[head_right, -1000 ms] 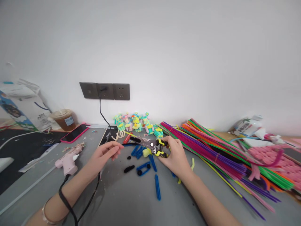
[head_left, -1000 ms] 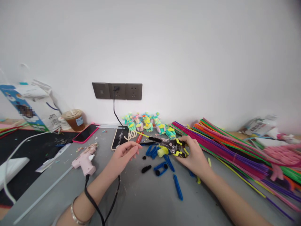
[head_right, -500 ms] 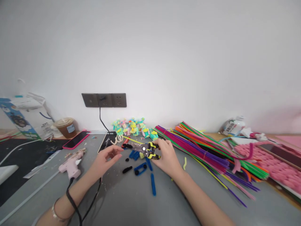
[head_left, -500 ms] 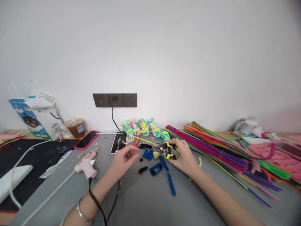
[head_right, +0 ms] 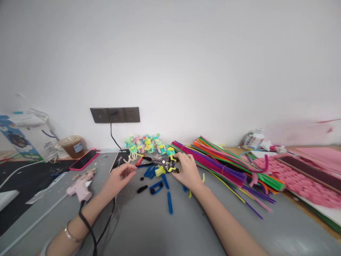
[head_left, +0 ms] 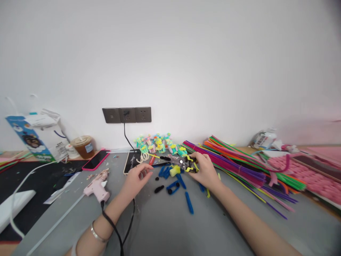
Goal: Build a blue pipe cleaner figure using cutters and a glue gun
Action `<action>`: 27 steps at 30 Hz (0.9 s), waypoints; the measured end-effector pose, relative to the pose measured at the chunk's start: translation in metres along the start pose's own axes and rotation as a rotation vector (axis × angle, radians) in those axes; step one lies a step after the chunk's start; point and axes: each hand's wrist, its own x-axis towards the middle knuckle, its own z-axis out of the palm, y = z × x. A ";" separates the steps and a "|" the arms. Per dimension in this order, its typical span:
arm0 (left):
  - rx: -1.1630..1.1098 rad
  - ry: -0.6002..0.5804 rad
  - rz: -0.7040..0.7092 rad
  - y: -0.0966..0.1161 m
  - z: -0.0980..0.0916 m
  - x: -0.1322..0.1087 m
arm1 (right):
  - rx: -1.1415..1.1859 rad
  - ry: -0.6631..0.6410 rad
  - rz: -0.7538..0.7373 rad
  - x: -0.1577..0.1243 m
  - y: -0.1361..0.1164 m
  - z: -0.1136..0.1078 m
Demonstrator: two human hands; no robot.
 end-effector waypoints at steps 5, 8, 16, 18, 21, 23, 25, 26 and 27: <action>0.044 -0.028 0.012 -0.002 0.000 0.001 | -0.031 0.049 0.072 0.000 0.015 -0.003; 0.074 -0.041 0.023 -0.006 0.001 0.002 | -0.024 0.073 0.115 -0.001 0.025 -0.004; 0.077 -0.040 0.040 -0.012 0.000 0.003 | -0.029 0.102 0.150 -0.003 0.033 -0.007; 0.076 -0.030 0.032 -0.012 0.001 0.002 | -0.032 0.108 0.151 -0.004 0.032 -0.008; 0.072 0.016 0.016 -0.011 0.000 0.003 | -0.036 0.111 0.146 -0.005 0.031 -0.009; 0.076 0.050 0.001 -0.010 -0.002 0.004 | -0.030 0.110 0.135 -0.005 0.030 -0.010; 0.081 0.069 -0.008 -0.010 -0.003 0.004 | -0.018 0.103 0.127 -0.004 0.028 -0.010; 0.083 0.074 -0.008 -0.010 -0.004 0.004 | -0.011 0.097 0.125 -0.004 0.028 -0.010; 0.084 0.076 -0.005 -0.009 -0.005 0.005 | -0.006 0.090 0.122 -0.004 0.028 -0.010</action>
